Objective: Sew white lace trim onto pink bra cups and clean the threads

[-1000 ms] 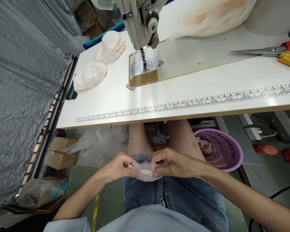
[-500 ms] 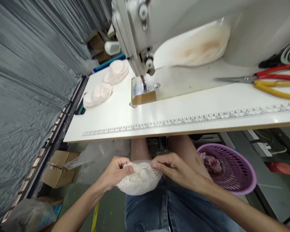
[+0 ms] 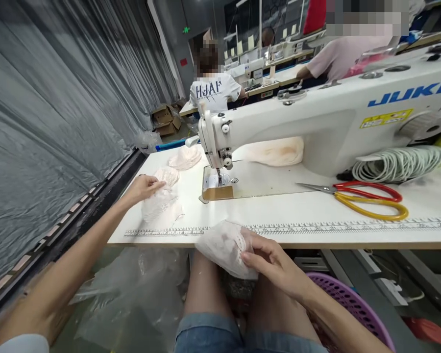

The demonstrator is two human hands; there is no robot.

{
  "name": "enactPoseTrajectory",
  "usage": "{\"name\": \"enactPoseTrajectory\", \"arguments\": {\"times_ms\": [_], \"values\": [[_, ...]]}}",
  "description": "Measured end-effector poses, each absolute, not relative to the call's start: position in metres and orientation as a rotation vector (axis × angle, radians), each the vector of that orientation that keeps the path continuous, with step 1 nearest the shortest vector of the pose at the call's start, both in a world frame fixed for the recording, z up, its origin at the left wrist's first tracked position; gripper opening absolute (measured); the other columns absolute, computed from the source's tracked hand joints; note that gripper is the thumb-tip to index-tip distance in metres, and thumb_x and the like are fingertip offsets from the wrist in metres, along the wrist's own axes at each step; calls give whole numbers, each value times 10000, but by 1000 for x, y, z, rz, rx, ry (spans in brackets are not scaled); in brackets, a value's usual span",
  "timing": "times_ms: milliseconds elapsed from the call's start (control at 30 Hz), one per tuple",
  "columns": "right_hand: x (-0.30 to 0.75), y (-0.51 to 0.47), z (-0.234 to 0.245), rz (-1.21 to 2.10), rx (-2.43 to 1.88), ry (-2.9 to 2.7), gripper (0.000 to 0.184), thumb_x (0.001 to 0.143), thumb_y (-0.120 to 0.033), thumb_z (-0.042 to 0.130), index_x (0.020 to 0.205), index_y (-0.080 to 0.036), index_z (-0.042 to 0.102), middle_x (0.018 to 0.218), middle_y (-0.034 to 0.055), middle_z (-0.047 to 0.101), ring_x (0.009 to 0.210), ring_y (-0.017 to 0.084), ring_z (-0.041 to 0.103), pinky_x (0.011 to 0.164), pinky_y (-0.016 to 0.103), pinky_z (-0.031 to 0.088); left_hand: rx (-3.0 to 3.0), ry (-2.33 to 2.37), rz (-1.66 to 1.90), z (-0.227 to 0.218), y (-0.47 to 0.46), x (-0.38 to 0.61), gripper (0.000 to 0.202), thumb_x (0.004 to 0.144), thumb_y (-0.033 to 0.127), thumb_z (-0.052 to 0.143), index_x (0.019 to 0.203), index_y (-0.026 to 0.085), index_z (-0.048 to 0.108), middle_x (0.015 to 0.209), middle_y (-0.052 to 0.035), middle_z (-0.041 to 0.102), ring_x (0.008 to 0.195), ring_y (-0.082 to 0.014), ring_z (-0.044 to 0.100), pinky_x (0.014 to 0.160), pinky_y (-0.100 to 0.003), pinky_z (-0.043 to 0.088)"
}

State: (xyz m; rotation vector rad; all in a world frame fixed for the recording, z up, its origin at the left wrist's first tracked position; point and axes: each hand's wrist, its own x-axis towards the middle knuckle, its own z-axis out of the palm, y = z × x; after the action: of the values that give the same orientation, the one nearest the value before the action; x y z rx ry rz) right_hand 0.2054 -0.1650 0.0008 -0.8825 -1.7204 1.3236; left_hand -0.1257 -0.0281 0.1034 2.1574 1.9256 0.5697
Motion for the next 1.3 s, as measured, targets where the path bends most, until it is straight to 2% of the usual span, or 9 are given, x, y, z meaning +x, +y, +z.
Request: {"name": "enactPoseTrajectory", "arguments": {"times_ms": [100, 167, 233, 467, 633, 800, 967, 1167, 1300], "values": [[214, -164, 8, 1458, -742, -1806, 362, 840, -522, 516, 714, -191, 591, 894, 74, 592, 928, 259, 547, 844, 362, 416, 2235, 1895, 688, 88, -57, -95, 219, 760, 282, 624, 924, 142, 657, 921, -119, 659, 961, -287, 558, 741, -335, 396], [216, -164, 13, 1554, -654, -1841, 383, 850, -523, 500, 675, -185, 545, 900, 67, 579, 852, 227, 544, 776, 333, 424, 2252, 1677, 757, 79, -92, -67, 355, 820, 291, 573, 1156, 179, 600, 1236, -128, 570, 1184, -299, 456, 884, -398, 384], [215, -164, 17, 1612, -555, -1875, 389, 864, -506, 492, 653, -179, 502, 902, 64, 570, 815, 200, 533, 735, 304, 420, 2016, 1308, 576, 70, -130, -42, 434, 859, 395, 544, 1261, 231, 533, 1311, -92, 528, 1183, -265, 477, 901, -385, 404], [214, -173, 17, 1644, -474, -2064, 354, 929, -431, 426, 731, -160, 537, 890, 69, 565, 796, 164, 538, 716, 281, 416, 933, 940, 365, 22, -190, -10, 408, 609, 448, 791, 798, 114, 654, 736, -33, 630, 676, -119, 562, 654, -233, 419], [222, -191, -5, 1582, -797, -2132, 322, 944, -418, 404, 873, -159, 581, 786, 36, 574, 693, 146, 526, 617, 252, 418, 780, 972, 409, -9, -202, -8, 406, 540, 412, 836, 715, 98, 648, 679, -21, 623, 630, -96, 537, 653, -225, 396], [223, -213, -30, 838, -917, -2211, 272, 915, -297, 516, 1183, -247, 516, 1098, 88, 571, 970, 207, 527, 775, 327, 424, 709, 1028, 496, -21, -207, -1, 421, 492, 399, 857, 683, 107, 622, 666, -2, 607, 620, -89, 518, 634, -214, 386], [210, -223, -44, 303, -819, -2341, 207, 899, -139, 490, 1047, -250, 583, 981, 51, 601, 777, 158, 501, 639, 300, 335, 669, 1055, 534, -24, -206, 3, 422, 497, 375, 854, 616, 127, 535, 585, 26, 538, 539, -73, 470, 554, -206, 357], [205, -223, -51, 446, -850, -2402, 241, 899, -61, 373, 984, -213, 540, 982, 57, 576, 808, 154, 504, 656, 275, 367, 780, 1119, 445, -24, -208, 5, 403, 551, 398, 819, 616, 129, 525, 582, 25, 524, 531, -75, 457, 531, -207, 326], [206, -223, -47, 896, -791, -2176, 161, 942, -127, 346, 915, -197, 488, 916, 52, 544, 757, 135, 503, 641, 249, 397, 690, 1140, 459, -26, -207, 9, 424, 502, 377, 834, 581, 143, 489, 570, 28, 527, 532, -83, 471, 545, -213, 342]]}}
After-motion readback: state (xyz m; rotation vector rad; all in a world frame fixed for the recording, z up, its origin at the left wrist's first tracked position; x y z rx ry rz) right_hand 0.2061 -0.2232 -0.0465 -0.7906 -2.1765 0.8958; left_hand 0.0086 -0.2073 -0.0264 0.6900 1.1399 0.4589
